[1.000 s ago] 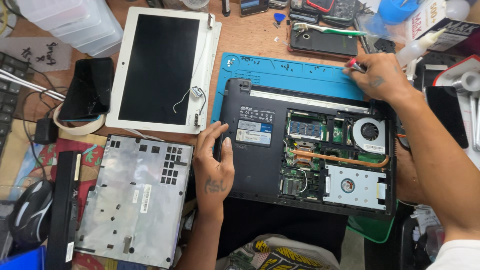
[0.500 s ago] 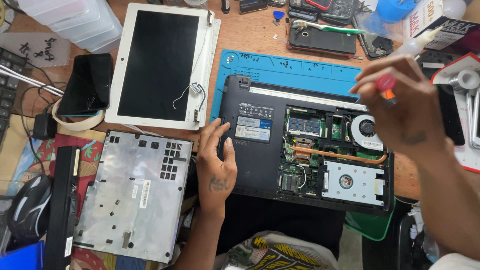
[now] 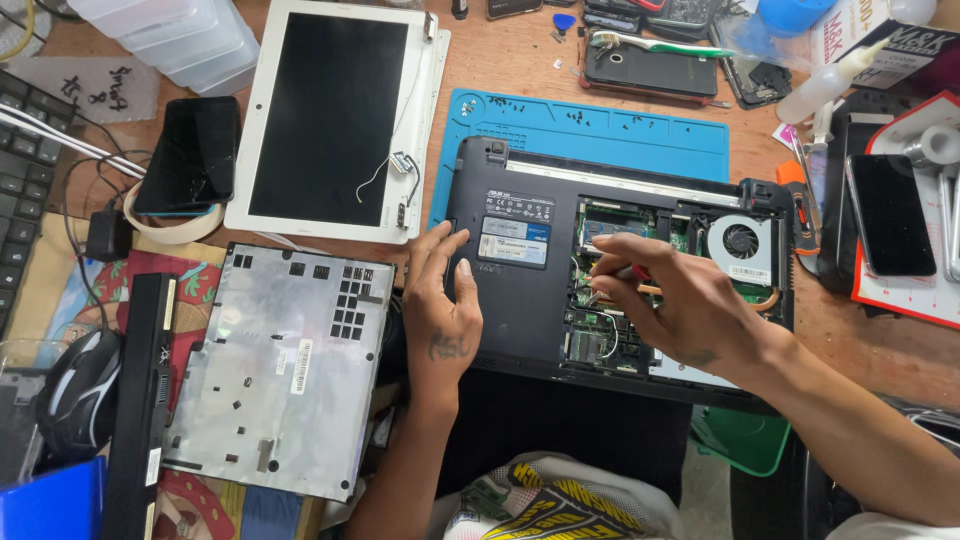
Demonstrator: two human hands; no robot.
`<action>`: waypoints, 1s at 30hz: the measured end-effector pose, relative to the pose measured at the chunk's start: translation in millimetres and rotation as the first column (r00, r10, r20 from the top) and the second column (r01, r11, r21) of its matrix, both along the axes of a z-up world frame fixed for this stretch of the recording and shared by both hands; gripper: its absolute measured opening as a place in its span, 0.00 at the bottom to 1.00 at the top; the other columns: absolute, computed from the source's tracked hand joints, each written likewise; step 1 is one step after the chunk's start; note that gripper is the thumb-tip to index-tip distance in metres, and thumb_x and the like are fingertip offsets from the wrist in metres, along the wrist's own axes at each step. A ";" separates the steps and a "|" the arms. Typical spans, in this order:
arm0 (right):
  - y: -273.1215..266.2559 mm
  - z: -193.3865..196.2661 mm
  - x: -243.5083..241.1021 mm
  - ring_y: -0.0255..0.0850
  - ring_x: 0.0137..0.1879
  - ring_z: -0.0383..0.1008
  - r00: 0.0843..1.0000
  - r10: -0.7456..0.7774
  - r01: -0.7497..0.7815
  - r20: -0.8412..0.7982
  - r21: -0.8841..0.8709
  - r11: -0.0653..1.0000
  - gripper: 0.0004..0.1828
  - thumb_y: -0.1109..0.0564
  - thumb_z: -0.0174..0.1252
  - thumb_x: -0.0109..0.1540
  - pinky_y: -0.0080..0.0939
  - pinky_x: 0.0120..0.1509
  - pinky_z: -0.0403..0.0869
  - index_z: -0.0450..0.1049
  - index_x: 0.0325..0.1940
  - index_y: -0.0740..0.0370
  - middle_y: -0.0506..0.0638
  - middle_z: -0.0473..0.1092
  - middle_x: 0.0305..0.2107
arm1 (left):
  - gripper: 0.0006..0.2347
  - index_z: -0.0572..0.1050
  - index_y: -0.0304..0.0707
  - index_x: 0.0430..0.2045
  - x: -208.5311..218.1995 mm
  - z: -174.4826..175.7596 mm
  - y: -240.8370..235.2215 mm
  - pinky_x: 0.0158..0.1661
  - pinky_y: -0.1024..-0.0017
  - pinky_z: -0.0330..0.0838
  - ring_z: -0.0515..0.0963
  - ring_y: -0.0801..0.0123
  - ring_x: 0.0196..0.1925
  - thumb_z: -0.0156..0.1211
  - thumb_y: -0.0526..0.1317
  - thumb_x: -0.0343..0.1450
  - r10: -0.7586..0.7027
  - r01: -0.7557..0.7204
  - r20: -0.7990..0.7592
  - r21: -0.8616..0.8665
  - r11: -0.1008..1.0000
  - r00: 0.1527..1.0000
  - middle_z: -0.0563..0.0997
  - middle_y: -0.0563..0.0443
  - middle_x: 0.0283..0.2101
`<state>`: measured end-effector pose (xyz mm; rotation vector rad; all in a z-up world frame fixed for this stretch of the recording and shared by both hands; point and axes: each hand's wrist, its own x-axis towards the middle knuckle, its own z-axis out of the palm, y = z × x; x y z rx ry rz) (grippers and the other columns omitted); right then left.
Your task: The person uses a screwdriver to remove screws from the bottom panel of a laptop. They then lift off the panel to expose the internal components, including the fan and heat sink, and disconnect a small cable.
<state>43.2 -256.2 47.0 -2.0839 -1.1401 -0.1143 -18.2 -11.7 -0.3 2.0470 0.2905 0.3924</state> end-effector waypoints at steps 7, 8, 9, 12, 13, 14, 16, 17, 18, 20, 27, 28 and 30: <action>4.9 -8.7 -0.8 0.42 0.42 0.83 1.000 -0.028 0.027 -0.009 -0.016 0.999 0.28 0.61 0.63 0.64 0.40 0.44 0.83 0.60 0.65 0.63 0.57 0.77 0.37 | 0.14 0.77 0.29 0.51 -0.3 -2.1 0.4 0.64 0.59 0.66 0.73 0.52 0.66 0.48 0.33 0.73 0.003 -0.003 0.010 0.019 1.000 1.000 0.75 0.40 0.61; 5.0 -8.6 -0.4 0.42 0.43 0.83 1.000 -0.024 0.024 -0.007 -0.011 1.000 0.28 0.61 0.63 0.64 0.40 0.44 0.83 0.60 0.65 0.63 0.57 0.77 0.38 | 0.14 0.77 0.29 0.51 -0.1 -2.3 0.5 0.64 0.59 0.66 0.73 0.52 0.66 0.48 0.33 0.73 0.003 -0.003 0.009 0.013 1.000 1.000 0.75 0.40 0.61; 4.7 -8.6 -0.8 0.42 0.43 0.83 1.000 -0.021 0.021 -0.008 -0.007 1.000 0.27 0.61 0.62 0.65 0.40 0.44 0.83 0.60 0.65 0.64 0.58 0.77 0.38 | 0.14 0.77 0.30 0.51 -0.6 -2.7 0.5 0.64 0.59 0.67 0.73 0.52 0.66 0.48 0.33 0.73 0.003 -0.003 0.006 0.007 1.000 1.000 0.75 0.41 0.61; 5.9 -8.8 -0.6 0.42 0.43 0.83 1.000 -0.024 0.024 -0.011 -0.008 1.000 0.27 0.61 0.62 0.65 0.40 0.44 0.83 0.60 0.65 0.64 0.58 0.77 0.38 | 0.14 0.77 0.30 0.51 -0.8 -3.2 0.3 0.64 0.59 0.67 0.74 0.52 0.65 0.49 0.33 0.73 0.006 -0.006 0.010 0.013 1.000 1.000 0.75 0.41 0.61; 7.2 -8.6 0.1 0.41 0.42 0.83 1.000 -0.025 0.024 -0.012 -0.010 1.000 0.27 0.61 0.62 0.65 0.40 0.44 0.83 0.60 0.65 0.64 0.58 0.77 0.38 | 0.14 0.77 0.30 0.50 -0.6 -3.1 0.6 0.64 0.59 0.67 0.74 0.52 0.65 0.49 0.33 0.73 0.009 -0.009 0.015 0.019 1.000 1.000 0.75 0.41 0.61; 8.5 -7.9 0.8 0.41 0.42 0.83 1.000 -0.026 0.026 -0.004 -0.013 1.000 0.28 0.61 0.63 0.65 0.40 0.44 0.83 0.60 0.65 0.64 0.57 0.77 0.38 | 0.14 0.77 0.30 0.51 -0.4 -3.0 0.8 0.64 0.59 0.67 0.74 0.52 0.65 0.49 0.33 0.73 0.008 -0.008 0.018 0.016 1.000 1.000 0.75 0.41 0.61; 11.9 -6.3 1.0 0.41 0.41 0.82 1.000 -0.028 0.028 0.008 -0.020 0.999 0.28 0.60 0.63 0.64 0.40 0.43 0.82 0.60 0.65 0.63 0.56 0.77 0.37 | 0.14 0.77 0.29 0.51 -0.8 -3.0 1.0 0.64 0.59 0.67 0.74 0.52 0.65 0.49 0.33 0.73 0.006 -0.006 0.021 0.010 1.000 1.000 0.75 0.41 0.61; 13.4 -4.9 0.4 0.41 0.40 0.82 0.999 -0.039 0.040 0.020 -0.020 0.999 0.27 0.60 0.63 0.65 0.39 0.43 0.82 0.60 0.65 0.63 0.56 0.77 0.37 | 0.14 0.77 0.29 0.51 -0.8 -2.9 0.9 0.64 0.59 0.67 0.74 0.52 0.65 0.49 0.33 0.73 0.007 -0.007 0.018 0.008 1.000 1.000 0.75 0.41 0.61; 14.6 -3.2 -0.7 0.41 0.40 0.82 0.998 -0.050 0.051 0.031 -0.020 0.999 0.27 0.59 0.62 0.65 0.39 0.42 0.82 0.60 0.65 0.63 0.56 0.77 0.36 | 0.14 0.77 0.29 0.51 -0.7 -2.8 0.7 0.64 0.59 0.67 0.73 0.52 0.65 0.49 0.33 0.73 0.007 -0.007 0.015 0.005 1.000 1.000 0.75 0.41 0.61; 18.1 -0.4 -3.0 0.42 0.38 0.81 0.992 -0.077 0.081 0.100 -0.036 0.996 0.26 0.58 0.63 0.65 0.39 0.40 0.81 0.61 0.63 0.64 0.56 0.76 0.34 | 0.14 0.77 0.29 0.51 -1.3 -2.8 0.6 0.64 0.60 0.67 0.74 0.52 0.65 0.48 0.33 0.73 0.010 -0.010 0.011 0.005 1.000 1.000 0.75 0.41 0.61; 21.8 2.9 -7.9 0.45 0.26 0.73 0.974 -0.144 0.167 0.176 -0.122 0.978 0.21 0.54 0.63 0.65 0.46 0.29 0.71 0.62 0.52 0.68 0.54 0.70 0.21 | 0.14 0.77 0.29 0.50 -0.5 -2.9 0.7 0.63 0.60 0.68 0.74 0.52 0.65 0.48 0.33 0.73 0.006 -0.006 0.018 0.019 1.000 1.000 0.75 0.40 0.61; 22.2 1.6 -8.0 0.44 0.25 0.72 0.981 -0.140 0.156 0.137 -0.115 0.981 0.20 0.55 0.63 0.65 0.46 0.29 0.71 0.63 0.51 0.68 0.54 0.70 0.21 | 0.14 0.77 0.29 0.50 -0.9 -3.0 0.7 0.63 0.60 0.68 0.74 0.52 0.65 0.48 0.33 0.73 0.006 -0.006 0.017 0.019 1.000 1.000 0.75 0.40 0.61; 22.5 -0.8 -7.6 0.43 0.26 0.72 0.981 -0.122 0.140 0.151 -0.114 0.984 0.18 0.55 0.62 0.66 0.45 0.29 0.71 0.63 0.49 0.67 0.54 0.70 0.22 | 0.14 0.77 0.29 0.50 -1.2 -3.1 0.7 0.63 0.59 0.67 0.74 0.51 0.65 0.49 0.33 0.73 0.001 -0.002 0.023 0.030 1.000 1.000 0.75 0.40 0.61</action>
